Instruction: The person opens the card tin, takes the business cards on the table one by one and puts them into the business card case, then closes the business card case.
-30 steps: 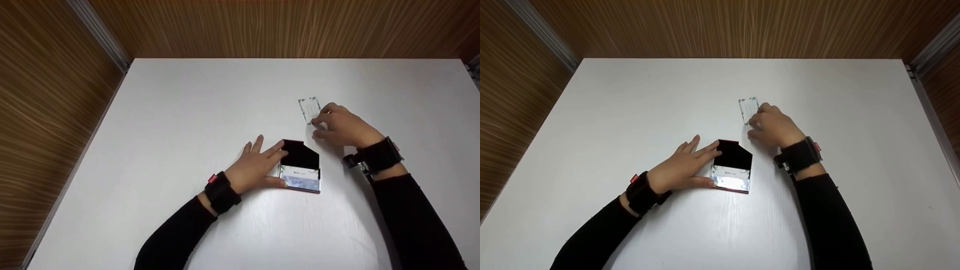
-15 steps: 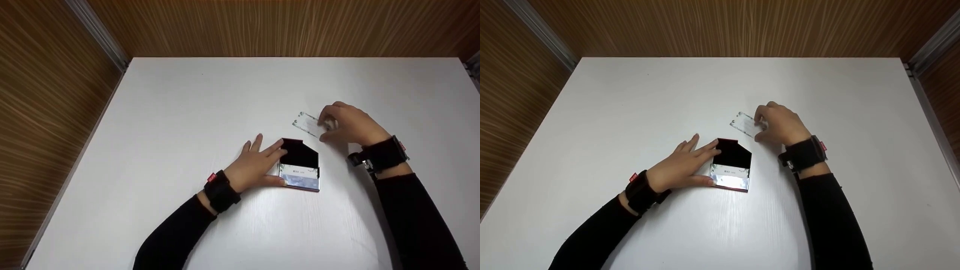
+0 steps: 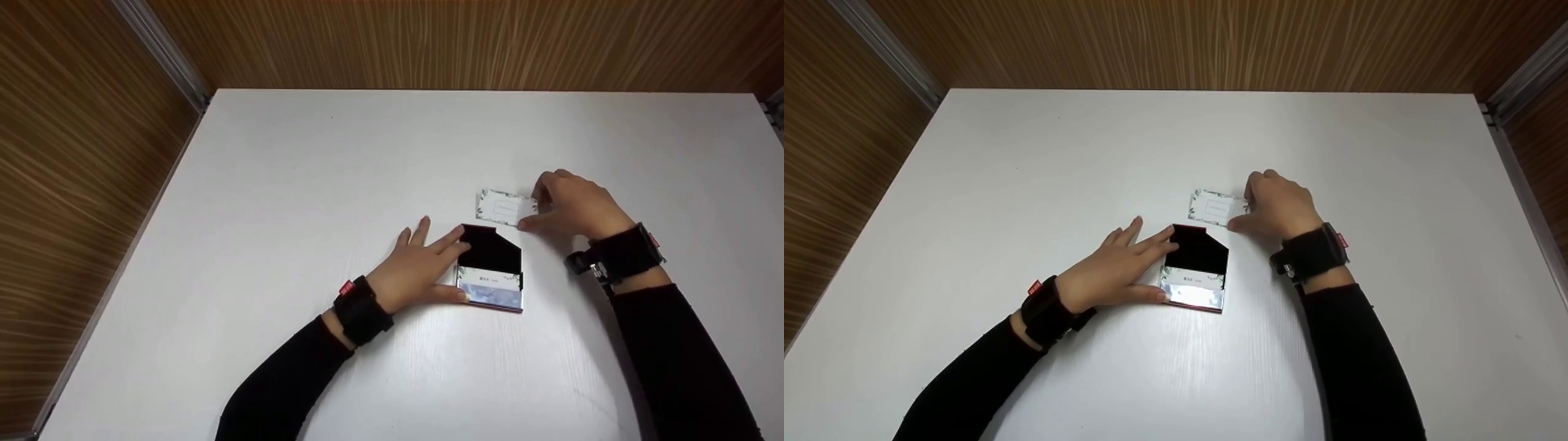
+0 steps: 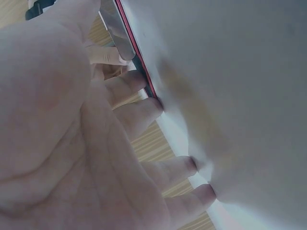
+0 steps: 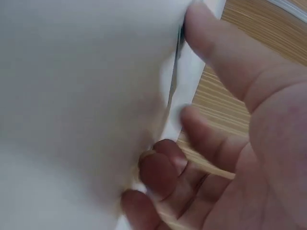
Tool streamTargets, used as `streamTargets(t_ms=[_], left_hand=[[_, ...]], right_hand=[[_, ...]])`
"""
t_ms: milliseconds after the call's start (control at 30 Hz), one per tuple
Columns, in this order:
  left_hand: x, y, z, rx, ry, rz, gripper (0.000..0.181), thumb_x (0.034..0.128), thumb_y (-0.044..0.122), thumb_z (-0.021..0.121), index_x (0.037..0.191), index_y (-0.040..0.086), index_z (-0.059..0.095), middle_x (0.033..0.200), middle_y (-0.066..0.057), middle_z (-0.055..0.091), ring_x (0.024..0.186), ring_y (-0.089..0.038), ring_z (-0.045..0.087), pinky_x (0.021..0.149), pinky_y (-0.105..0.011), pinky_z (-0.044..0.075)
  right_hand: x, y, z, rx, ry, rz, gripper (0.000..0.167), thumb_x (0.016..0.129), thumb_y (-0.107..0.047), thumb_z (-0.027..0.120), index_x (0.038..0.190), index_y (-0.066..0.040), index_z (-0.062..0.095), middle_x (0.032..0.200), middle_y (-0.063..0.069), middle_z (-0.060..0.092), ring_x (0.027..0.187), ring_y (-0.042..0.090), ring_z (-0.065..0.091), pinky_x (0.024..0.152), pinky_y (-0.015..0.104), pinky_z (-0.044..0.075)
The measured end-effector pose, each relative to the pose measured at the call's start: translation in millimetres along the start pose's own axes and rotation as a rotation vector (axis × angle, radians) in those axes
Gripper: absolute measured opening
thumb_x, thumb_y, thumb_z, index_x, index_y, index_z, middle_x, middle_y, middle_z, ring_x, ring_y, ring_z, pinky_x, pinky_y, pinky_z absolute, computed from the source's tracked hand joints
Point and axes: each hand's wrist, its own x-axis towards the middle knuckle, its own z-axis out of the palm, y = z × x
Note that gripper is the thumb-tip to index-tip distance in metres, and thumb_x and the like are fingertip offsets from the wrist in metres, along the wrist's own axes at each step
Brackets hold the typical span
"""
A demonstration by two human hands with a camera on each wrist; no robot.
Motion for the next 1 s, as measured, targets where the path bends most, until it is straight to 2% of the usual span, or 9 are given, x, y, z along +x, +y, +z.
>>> streamTargets(t_ms=[100,200,300,400,533,633,767,867,1000], left_hand=[[-0.9,0.6,-0.3,0.009,0.0,0.005,0.087,0.0871,0.067,0.06,0.157,0.024,0.031,0.168,0.004,0.014,0.149,-0.051,0.006,0.116,-0.065,0.019],[-1.1,0.2,-0.3,0.02,0.005,0.014,0.087,0.0877,0.068,0.058,0.157,0.023,0.031,0.168,0.003,0.014,0.149,-0.052,0.007,0.115,-0.065,0.02],[-1.0,-0.1,-0.4,0.025,0.01,0.02,0.087,0.088,0.068,0.057,0.157,0.022,0.031,0.168,0.002,0.014,0.148,-0.052,0.008,0.115,-0.065,0.021],[-0.9,0.2,-0.5,0.023,0.011,0.018,0.087,0.0878,0.067,0.058,0.157,0.023,0.031,0.167,0.003,0.015,0.149,-0.052,0.008,0.115,-0.065,0.021],[-1.0,1.0,-0.4,0.023,0.008,0.014,0.087,0.0874,0.067,0.059,0.157,0.023,0.031,0.167,0.003,0.014,0.149,-0.052,0.007,0.115,-0.065,0.02],[-1.1,1.6,0.3,0.018,0.005,0.013,0.087,0.0873,0.068,0.058,0.157,0.024,0.031,0.167,0.004,0.014,0.149,-0.052,0.006,0.116,-0.065,0.02],[-0.8,1.5,0.6,0.013,0.002,0.015,0.088,0.0872,0.068,0.058,0.158,0.024,0.03,0.168,0.004,0.013,0.149,-0.052,0.006,0.116,-0.065,0.019],[-1.1,1.2,0.1,0.004,0.002,0.016,0.088,0.0871,0.068,0.059,0.158,0.024,0.03,0.168,0.004,0.013,0.149,-0.052,0.005,0.115,-0.066,0.019],[-2.2,0.4,0.1,-0.003,0.002,0.015,0.087,0.0874,0.067,0.059,0.157,0.024,0.031,0.168,0.004,0.013,0.149,-0.051,0.005,0.115,-0.066,0.019]], right_hand=[[0.5,-0.3,0.5,0.068,0.049,-0.126,0.031,0.082,-0.024,0.082,0.093,-0.009,0.057,0.093,0.005,0.062,0.083,0.022,0.058,0.07,0.036,0.043],[0.5,-2.3,0.9,0.127,0.117,-0.289,0.014,0.087,-0.002,0.07,0.088,-0.01,0.06,0.095,0.003,0.067,0.09,0.018,0.064,0.076,0.034,0.046],[-0.4,-4.8,0.9,0.157,0.191,-0.419,0.023,0.086,0.012,0.062,0.084,-0.011,0.059,0.108,0.006,0.07,0.105,0.021,0.065,0.082,0.033,0.046],[-1.1,-6.6,1.1,0.171,0.259,-0.505,0.028,0.083,0.019,0.061,0.08,-0.009,0.057,0.114,0.009,0.07,0.108,0.023,0.064,0.082,0.029,0.046],[-3.0,-8.8,0.4,0.188,0.306,-0.51,0.028,0.08,0.019,0.063,0.08,-0.008,0.059,0.098,0.003,0.071,0.09,0.015,0.063,0.075,0.017,0.047],[-6.0,-8.9,-1.4,0.192,0.311,-0.496,0.025,0.08,0.016,0.065,0.085,-0.009,0.064,0.093,0.0,0.071,0.082,0.012,0.062,0.072,0.017,0.049],[-10.3,-8.8,-4.5,0.183,0.32,-0.512,0.027,0.077,0.007,0.066,0.098,-0.01,0.072,0.101,0.0,0.074,0.081,0.015,0.063,0.072,0.023,0.049],[-11.3,-11.0,-6.2,0.166,0.362,-0.532,0.025,0.078,0.0,0.071,0.1,-0.011,0.076,0.099,-0.001,0.074,0.079,0.013,0.063,0.07,0.024,0.047],[-10.8,-15.8,-7.6,0.189,0.418,-0.553,0.026,0.079,0.006,0.074,0.1,-0.01,0.076,0.098,-0.001,0.072,0.08,0.008,0.061,0.068,0.02,0.049]])
